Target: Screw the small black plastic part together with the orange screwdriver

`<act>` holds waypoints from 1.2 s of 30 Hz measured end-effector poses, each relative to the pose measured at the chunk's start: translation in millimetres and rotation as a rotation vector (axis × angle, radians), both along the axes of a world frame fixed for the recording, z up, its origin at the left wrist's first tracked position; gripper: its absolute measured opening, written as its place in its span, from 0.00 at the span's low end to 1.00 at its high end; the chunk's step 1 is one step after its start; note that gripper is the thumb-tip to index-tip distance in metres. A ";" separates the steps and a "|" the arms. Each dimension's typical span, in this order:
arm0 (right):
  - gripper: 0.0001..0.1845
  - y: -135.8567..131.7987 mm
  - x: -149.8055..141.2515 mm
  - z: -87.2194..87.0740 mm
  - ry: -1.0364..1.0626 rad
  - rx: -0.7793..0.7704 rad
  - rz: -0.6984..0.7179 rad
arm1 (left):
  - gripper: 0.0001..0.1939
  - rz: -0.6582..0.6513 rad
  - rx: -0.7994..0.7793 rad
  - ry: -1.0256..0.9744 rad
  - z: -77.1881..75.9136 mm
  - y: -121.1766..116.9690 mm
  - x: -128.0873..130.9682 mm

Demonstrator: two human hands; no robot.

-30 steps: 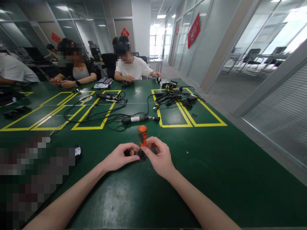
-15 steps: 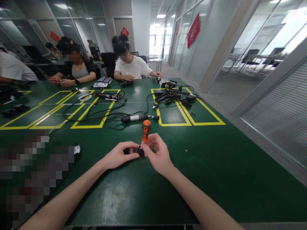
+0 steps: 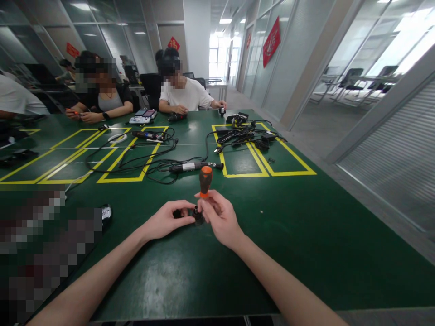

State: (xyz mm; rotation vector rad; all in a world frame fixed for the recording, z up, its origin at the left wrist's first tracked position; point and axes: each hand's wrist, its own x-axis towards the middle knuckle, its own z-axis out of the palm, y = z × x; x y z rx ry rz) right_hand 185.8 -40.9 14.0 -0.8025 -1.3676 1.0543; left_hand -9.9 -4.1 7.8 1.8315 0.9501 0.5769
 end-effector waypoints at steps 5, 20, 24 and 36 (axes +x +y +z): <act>0.18 -0.8 -2.9 -0.6 0.058 -0.022 -0.036 | 0.20 -0.001 -0.021 0.006 -0.5 -0.3 0.2; 0.14 -3.8 1.2 -3.3 0.036 -0.001 0.010 | 0.13 -0.035 0.118 0.048 0.0 -6.5 2.3; 0.15 -3.5 1.7 -0.2 -0.006 -0.035 -0.033 | 0.12 -0.041 0.121 0.060 1.0 -7.1 1.9; 0.17 -0.1 1.3 -4.0 0.024 -0.015 -0.050 | 0.26 -0.011 0.065 0.038 0.5 -7.5 3.1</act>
